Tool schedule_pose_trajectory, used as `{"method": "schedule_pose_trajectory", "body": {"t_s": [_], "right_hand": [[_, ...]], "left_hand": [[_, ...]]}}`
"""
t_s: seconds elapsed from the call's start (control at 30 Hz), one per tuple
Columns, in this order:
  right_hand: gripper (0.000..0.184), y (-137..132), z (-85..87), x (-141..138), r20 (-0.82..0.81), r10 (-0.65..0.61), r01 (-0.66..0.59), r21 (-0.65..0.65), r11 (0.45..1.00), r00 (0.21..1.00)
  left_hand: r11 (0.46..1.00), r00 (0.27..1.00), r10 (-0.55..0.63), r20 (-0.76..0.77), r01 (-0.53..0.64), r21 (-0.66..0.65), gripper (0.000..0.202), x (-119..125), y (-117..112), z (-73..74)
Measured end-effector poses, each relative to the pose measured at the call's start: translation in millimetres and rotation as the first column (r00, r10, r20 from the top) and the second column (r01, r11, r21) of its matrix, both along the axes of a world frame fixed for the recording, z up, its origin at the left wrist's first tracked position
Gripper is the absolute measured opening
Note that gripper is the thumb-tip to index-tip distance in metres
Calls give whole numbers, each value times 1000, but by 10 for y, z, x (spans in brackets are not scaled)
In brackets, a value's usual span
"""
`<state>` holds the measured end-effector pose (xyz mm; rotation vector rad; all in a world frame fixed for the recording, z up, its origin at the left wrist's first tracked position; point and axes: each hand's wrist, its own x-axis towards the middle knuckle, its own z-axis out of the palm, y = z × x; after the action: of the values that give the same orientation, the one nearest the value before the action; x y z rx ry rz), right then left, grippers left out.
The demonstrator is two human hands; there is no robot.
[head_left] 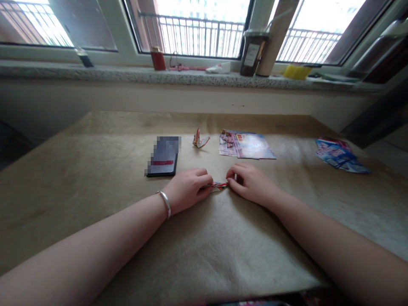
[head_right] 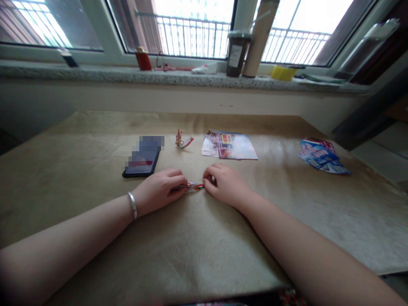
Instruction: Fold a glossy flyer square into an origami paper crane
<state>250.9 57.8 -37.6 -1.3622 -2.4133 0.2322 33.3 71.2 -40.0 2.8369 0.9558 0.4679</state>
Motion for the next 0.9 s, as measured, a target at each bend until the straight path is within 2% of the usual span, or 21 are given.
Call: {"method": "schedule_pose_trajectory", "body": {"t_s": [0.13, 0.27, 0.67, 0.9], "right_hand": [[5, 27, -50, -26, -94, 49, -52, -32, 998, 994], [8, 46, -92, -39, -136, 46, -54, -62, 997, 990], [12, 45, -98, -18, -182, 12, -32, -106, 994, 983], [8, 10, -52, -23, -143, 125, -132, -39, 991, 982]], "left_hand": [[1000, 1000, -7, 1, 7, 30, 15, 3, 3, -12], [999, 1000, -18, -23, 19, 44, 18, 12, 0, -7], [999, 999, -31, -28, 32, 26, 20, 27, -10, 2], [1000, 1000, 5, -20, -5, 17, 15, 24, 2, -10]]}}
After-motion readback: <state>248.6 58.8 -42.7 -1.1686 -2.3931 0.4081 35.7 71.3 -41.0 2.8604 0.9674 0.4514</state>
